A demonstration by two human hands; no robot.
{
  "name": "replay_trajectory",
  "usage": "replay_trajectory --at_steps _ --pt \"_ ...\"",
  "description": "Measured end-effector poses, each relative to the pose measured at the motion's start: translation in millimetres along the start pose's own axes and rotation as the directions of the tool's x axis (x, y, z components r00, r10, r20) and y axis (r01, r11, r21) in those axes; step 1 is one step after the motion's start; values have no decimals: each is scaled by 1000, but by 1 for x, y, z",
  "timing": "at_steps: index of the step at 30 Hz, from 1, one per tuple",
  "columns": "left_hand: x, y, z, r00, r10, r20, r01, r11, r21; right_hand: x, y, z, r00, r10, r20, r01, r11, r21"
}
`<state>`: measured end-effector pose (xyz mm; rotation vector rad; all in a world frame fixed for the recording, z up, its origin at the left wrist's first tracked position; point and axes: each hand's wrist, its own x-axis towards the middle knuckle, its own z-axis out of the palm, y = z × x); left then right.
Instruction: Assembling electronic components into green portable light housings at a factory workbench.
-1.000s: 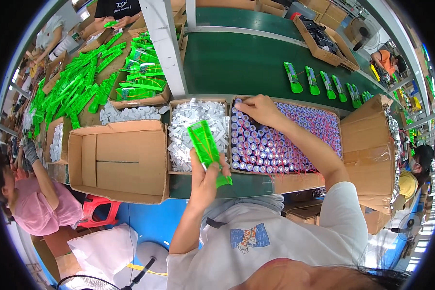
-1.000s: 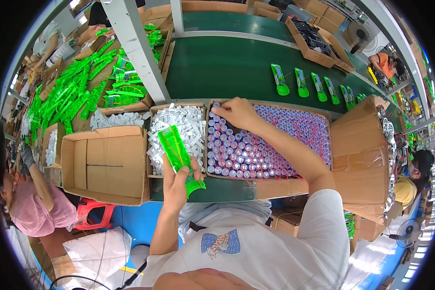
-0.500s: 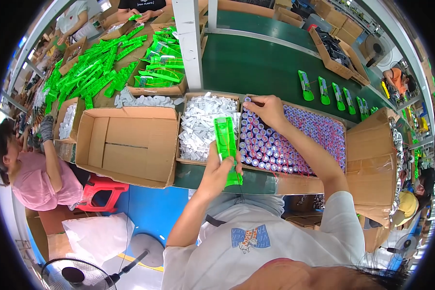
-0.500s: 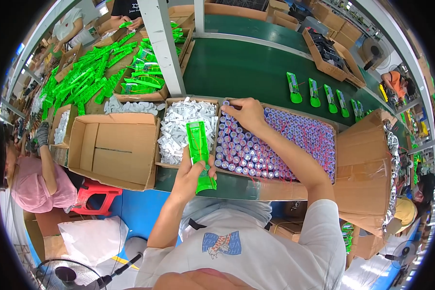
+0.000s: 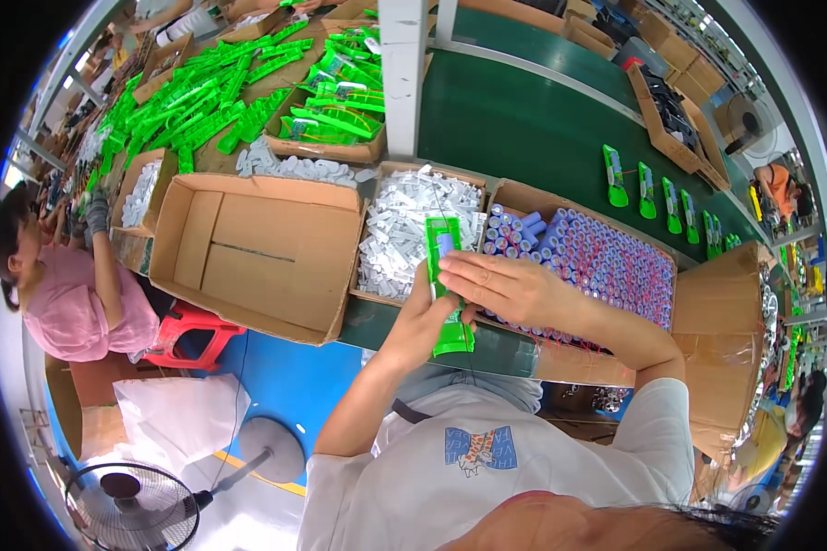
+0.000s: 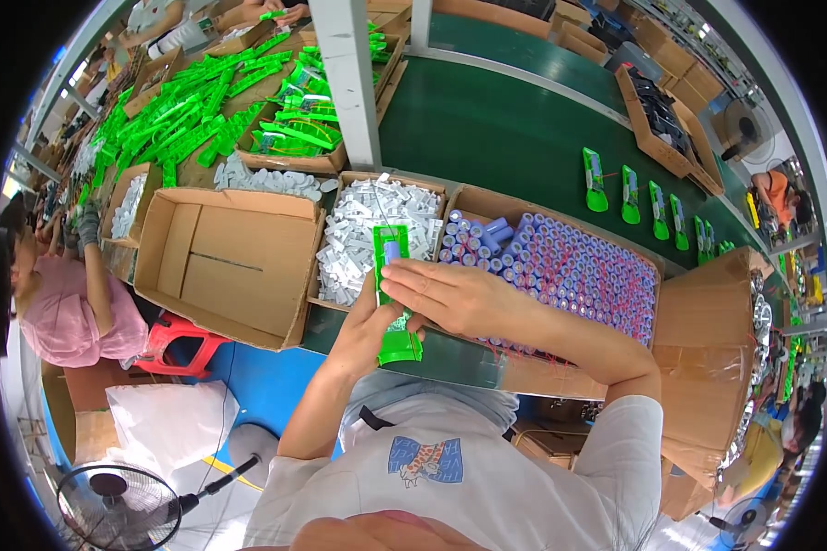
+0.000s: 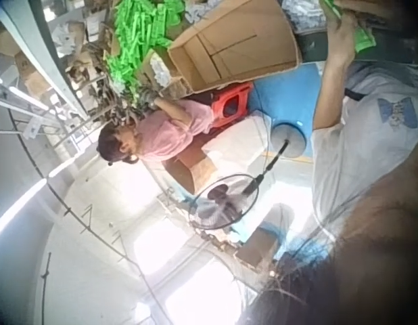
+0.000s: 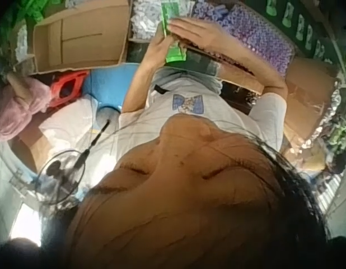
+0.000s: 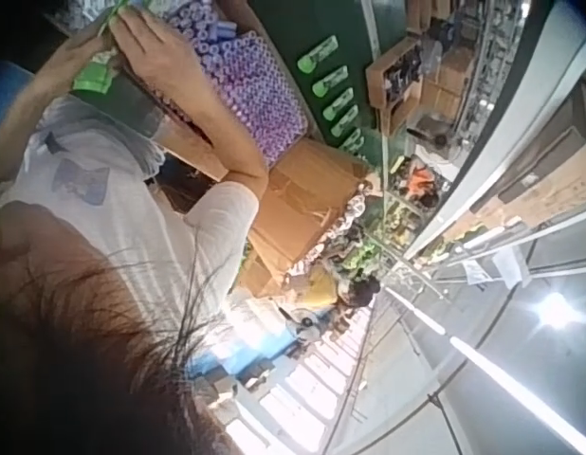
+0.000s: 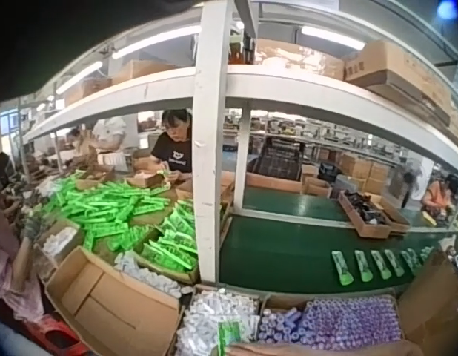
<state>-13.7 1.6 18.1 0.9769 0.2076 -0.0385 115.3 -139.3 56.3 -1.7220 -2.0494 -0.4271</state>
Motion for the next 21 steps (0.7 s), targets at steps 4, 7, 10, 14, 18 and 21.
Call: replay_trajectory --at_steps 4,7,10,14,18,21 --pt "-27 22 -12 999 23 31 -21 997 -74 17 -15 18 1000 12 -6 -11 995 102" --pt "-36 16 -31 984 121 -133 -145 971 -192 28 6 35 924 356 136 -341 611 715" --pt "-40 29 -31 931 178 -319 -260 937 -234 58 23 60 886 458 79 -464 861 207" --pt "-44 18 -34 943 148 -299 -238 926 -293 54 33 70 892 441 100 -450 843 296" --pt "-46 8 -28 969 89 -231 -162 933 -321 40 35 61 884 466 26 -378 683 625" --pt "-43 1 -21 988 46 -150 -94 939 -331 34 32 52 893 451 -5 -339 678 652"
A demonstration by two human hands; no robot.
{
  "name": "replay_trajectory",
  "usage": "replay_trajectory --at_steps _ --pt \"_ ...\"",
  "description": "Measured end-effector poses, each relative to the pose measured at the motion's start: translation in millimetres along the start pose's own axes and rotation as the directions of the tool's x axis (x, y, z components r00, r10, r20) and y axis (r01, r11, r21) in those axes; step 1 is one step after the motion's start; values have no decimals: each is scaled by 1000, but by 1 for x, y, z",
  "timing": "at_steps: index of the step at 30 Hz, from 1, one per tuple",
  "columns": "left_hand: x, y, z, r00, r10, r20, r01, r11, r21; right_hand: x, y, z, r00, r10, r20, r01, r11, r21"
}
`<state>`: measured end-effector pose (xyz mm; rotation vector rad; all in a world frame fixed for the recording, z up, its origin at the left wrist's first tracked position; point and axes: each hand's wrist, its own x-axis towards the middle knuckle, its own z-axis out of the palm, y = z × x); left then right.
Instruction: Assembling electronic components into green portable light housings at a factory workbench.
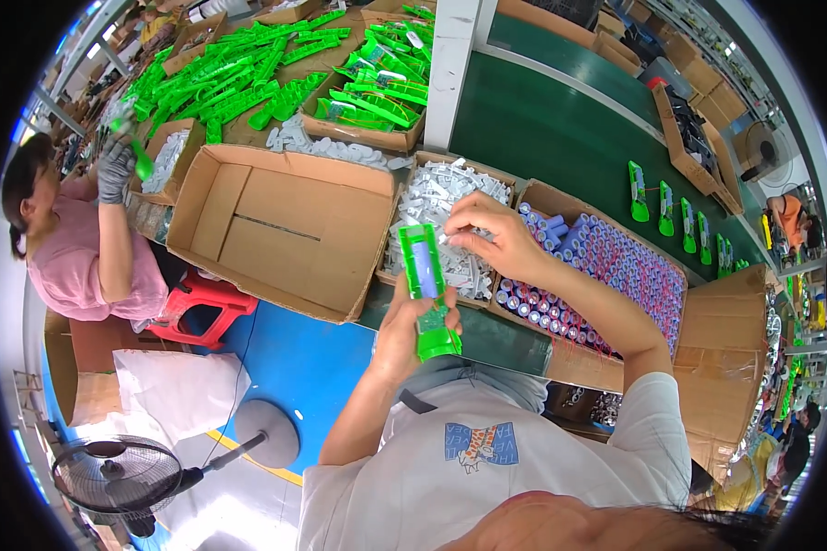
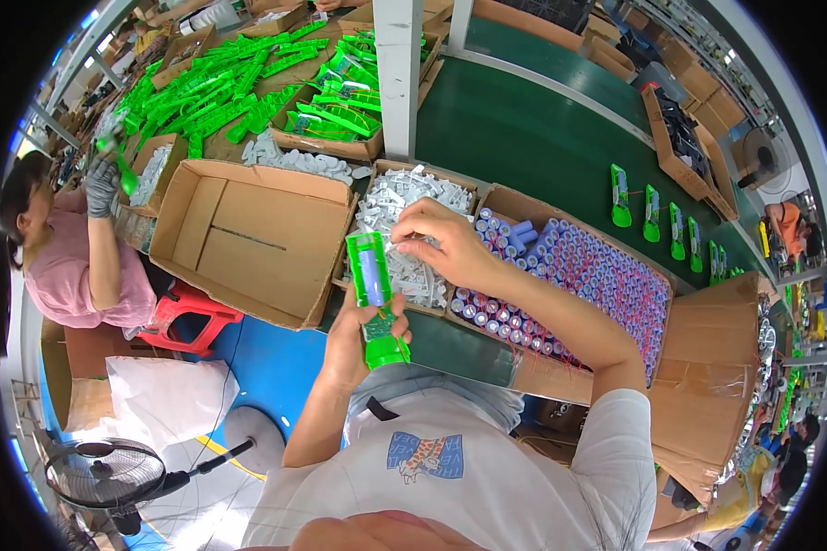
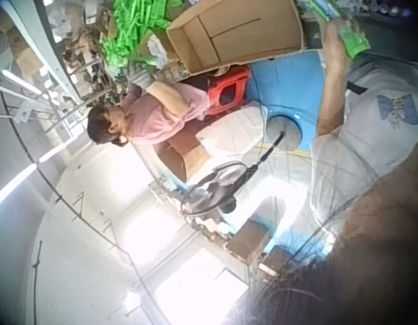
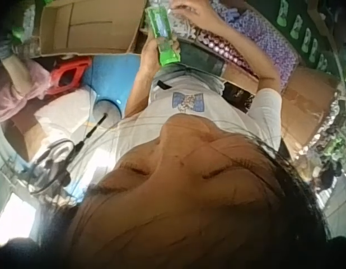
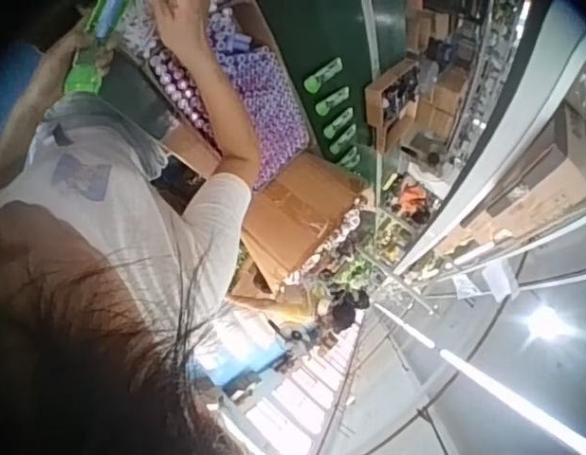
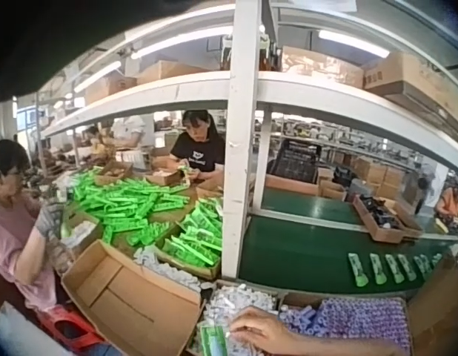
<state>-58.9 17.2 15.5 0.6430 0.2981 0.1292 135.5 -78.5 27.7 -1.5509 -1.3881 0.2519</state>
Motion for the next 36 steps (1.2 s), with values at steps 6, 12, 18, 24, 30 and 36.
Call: replay_trajectory --at_steps 6,12,18,24,30,36 --pt "2 -10 9 998 34 44 -45 957 287 -6 -9 -10 964 245 103 -263 931 254" --pt "13 -16 6 974 124 192 -206 842 499 0 -31 -13 938 335 -89 -324 938 122" --pt "23 -19 14 946 -5 325 -97 950 298 -11 -17 -29 926 362 110 -378 898 225" --pt "21 78 -1 926 162 340 -370 562 740 -22 67 -138 895 344 -285 -328 939 105" --pt "60 254 -169 426 899 103 210 -209 955 -140 344 -463 783 61 -619 -571 467 -675" --pt "78 274 -223 710 629 -319 569 -245 785 -127 371 -368 630 453 -631 -735 83 -673"
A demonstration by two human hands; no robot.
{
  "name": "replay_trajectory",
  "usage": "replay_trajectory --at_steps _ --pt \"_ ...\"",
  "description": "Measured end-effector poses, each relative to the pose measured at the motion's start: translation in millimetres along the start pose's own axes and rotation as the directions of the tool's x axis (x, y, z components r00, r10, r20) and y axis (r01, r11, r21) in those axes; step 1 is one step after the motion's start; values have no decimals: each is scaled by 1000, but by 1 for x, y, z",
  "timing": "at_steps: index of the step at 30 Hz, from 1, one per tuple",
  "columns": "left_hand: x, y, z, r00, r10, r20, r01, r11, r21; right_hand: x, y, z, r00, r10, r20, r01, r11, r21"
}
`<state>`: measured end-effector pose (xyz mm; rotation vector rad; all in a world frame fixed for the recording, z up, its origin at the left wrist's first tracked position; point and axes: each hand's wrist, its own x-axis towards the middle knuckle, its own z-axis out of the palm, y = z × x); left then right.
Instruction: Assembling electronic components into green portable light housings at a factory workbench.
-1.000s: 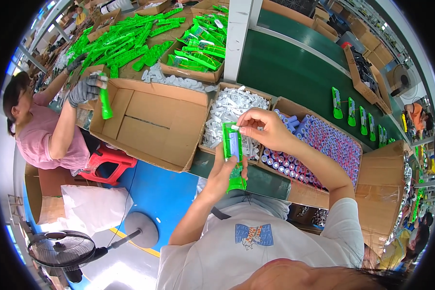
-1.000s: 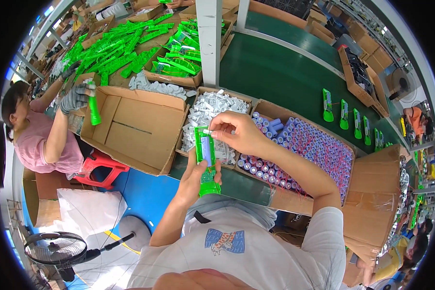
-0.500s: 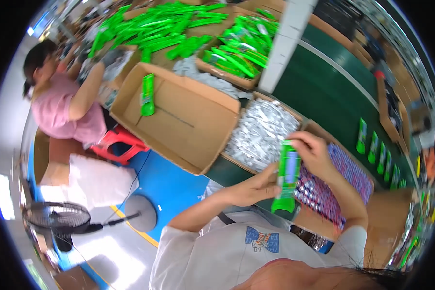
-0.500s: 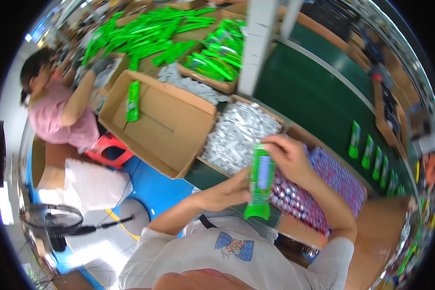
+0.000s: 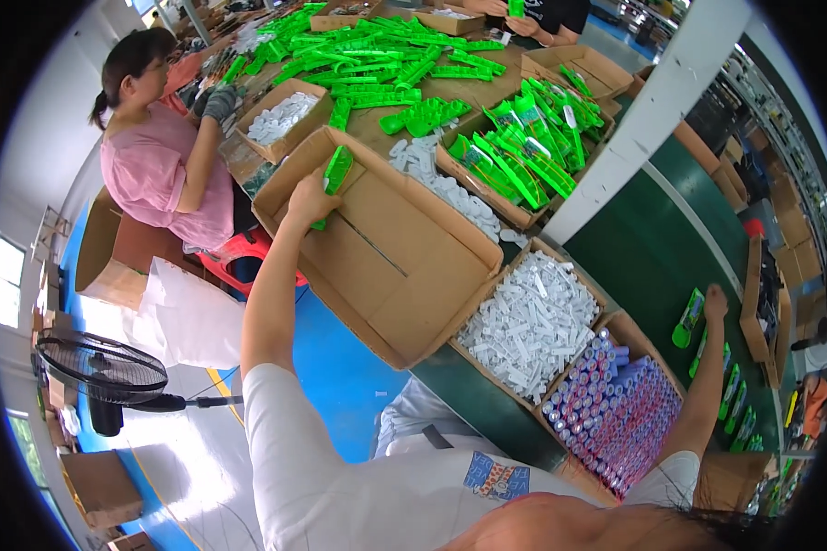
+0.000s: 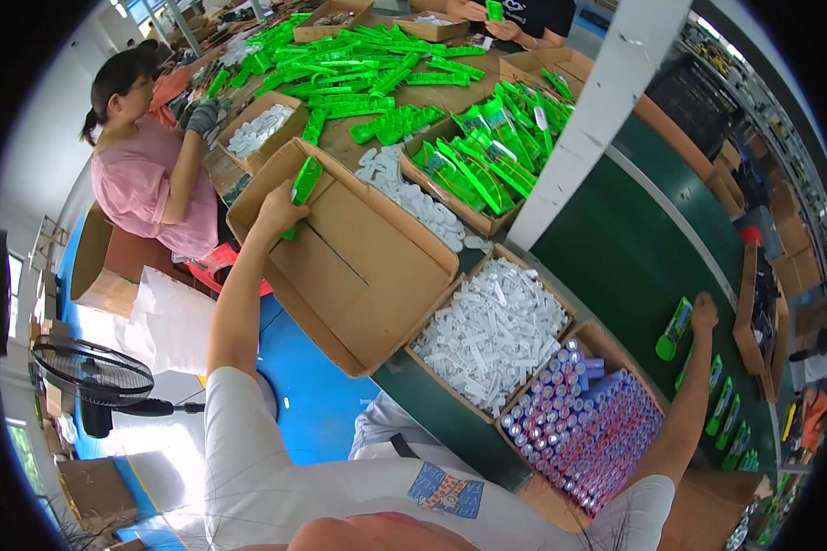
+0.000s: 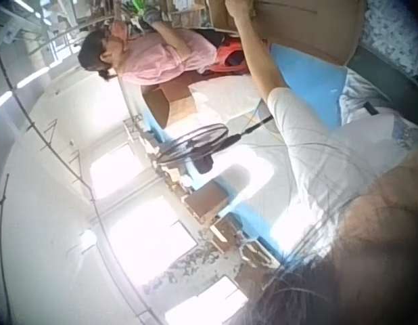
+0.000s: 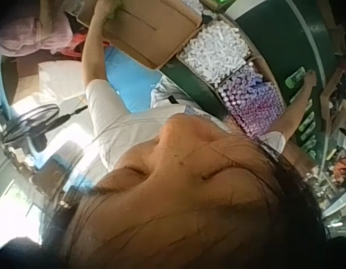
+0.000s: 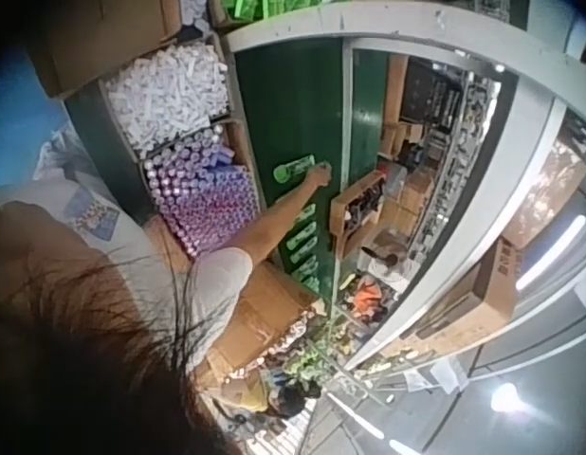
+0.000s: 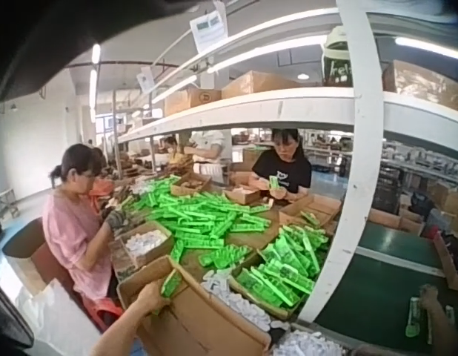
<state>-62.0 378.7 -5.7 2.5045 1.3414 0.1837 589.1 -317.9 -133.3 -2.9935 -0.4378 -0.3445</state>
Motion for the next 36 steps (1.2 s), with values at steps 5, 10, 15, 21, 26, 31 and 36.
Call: replay_trajectory --at_steps 5,10,15,21,26,31,36 --pt "-100 98 -10 996 71 48 35 172 -985 -105 -180 -166 949 -313 -24 194 524 830" --pt "-223 199 20 778 495 387 542 -217 -812 -279 -322 -261 657 -754 14 215 205 955" --pt "-267 235 47 689 592 418 684 -343 -644 -349 -362 -255 457 -780 -427 785 130 605" --pt "-293 242 43 783 506 362 560 -320 -764 -366 -342 -241 423 -644 -637 800 -65 597" --pt "-296 241 46 771 493 404 582 -287 -761 -378 -342 -243 361 -633 -684 899 43 435" --pt "-293 242 36 702 554 448 641 -217 -736 -383 -334 -248 184 -693 -697 983 115 145" --pt "-295 238 34 682 580 446 660 -225 -717 -376 -329 -252 443 -592 -674 833 -7 553"
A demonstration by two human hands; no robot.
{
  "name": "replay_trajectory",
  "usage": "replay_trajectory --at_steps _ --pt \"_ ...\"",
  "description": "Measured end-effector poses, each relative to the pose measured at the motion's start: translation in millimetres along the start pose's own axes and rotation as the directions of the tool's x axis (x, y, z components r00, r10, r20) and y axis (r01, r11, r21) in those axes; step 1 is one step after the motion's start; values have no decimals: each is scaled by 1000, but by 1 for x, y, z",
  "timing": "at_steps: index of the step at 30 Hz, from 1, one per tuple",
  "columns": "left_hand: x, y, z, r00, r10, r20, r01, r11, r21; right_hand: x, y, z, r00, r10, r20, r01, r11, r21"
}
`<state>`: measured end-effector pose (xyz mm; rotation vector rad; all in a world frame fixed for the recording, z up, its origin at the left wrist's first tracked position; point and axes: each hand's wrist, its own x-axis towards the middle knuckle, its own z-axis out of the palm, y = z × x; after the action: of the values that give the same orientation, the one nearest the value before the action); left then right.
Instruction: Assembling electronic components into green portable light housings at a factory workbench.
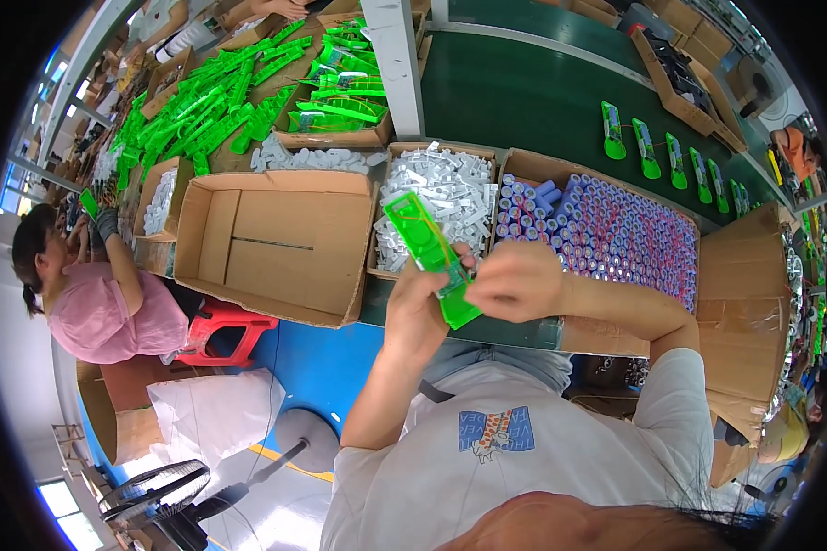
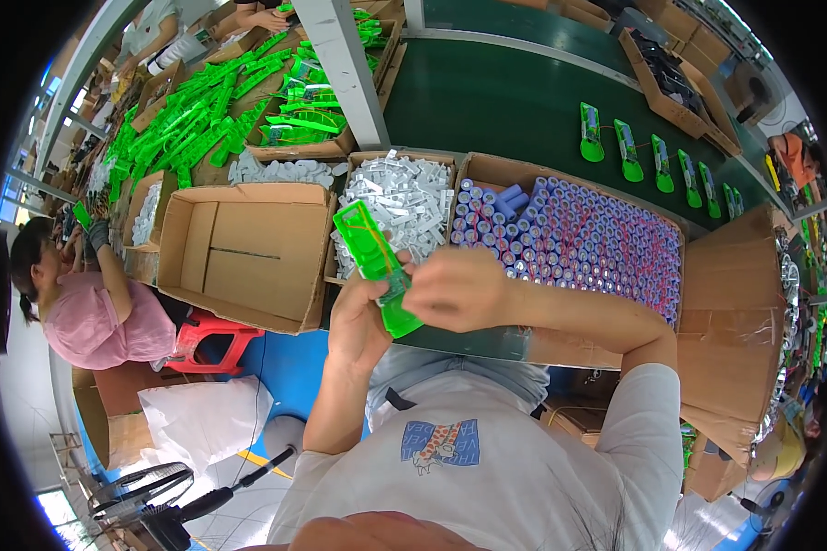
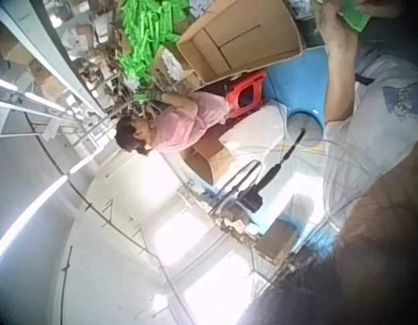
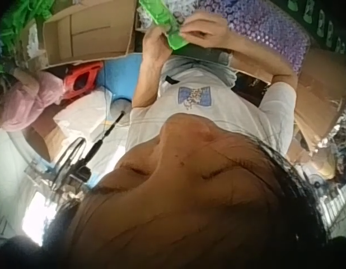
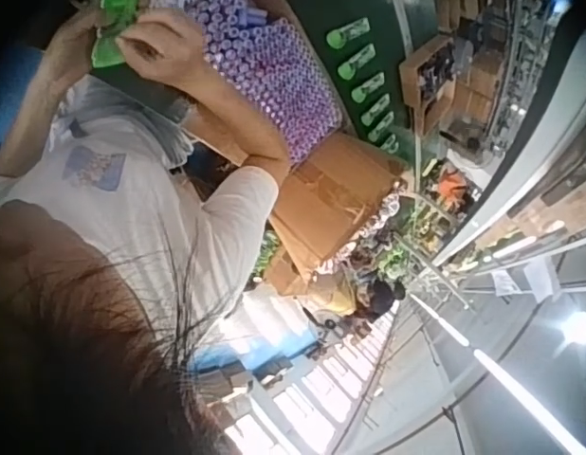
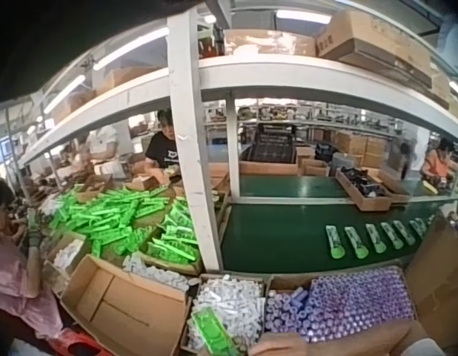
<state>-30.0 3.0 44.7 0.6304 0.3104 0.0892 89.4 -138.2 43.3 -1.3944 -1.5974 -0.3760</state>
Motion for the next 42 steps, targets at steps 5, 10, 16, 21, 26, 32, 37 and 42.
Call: replay_trajectory --at_steps 5,10,16,21,26,32,37,42 --pt "1 -12 -1 959 243 143 -253 966 57 4 4 -7 594 743 307 -792 474 385" --pt "7 -29 -4 920 277 278 -385 777 498 37 -3 -26 665 667 337 -746 616 252" --pt "14 -31 -11 966 253 58 -249 844 474 12 -17 4 967 256 13 -245 941 -235" --pt "11 -22 -4 962 222 159 -264 904 336 -4 53 -40 862 505 47 -472 833 -289" --pt "12 -28 -5 959 156 237 -243 883 402 -27 101 -46 622 756 205 -715 655 -245" --pt "9 -32 -4 987 -13 158 -40 945 324 1 47 -39 995 27 93 24 862 -507" --pt "12 -29 -13 984 -66 165 8 945 328 7 12 -30 874 -345 341 453 831 -322" --pt "7 -18 -23 982 -55 182 -10 942 336 2 15 -9 903 -251 350 348 903 -252"
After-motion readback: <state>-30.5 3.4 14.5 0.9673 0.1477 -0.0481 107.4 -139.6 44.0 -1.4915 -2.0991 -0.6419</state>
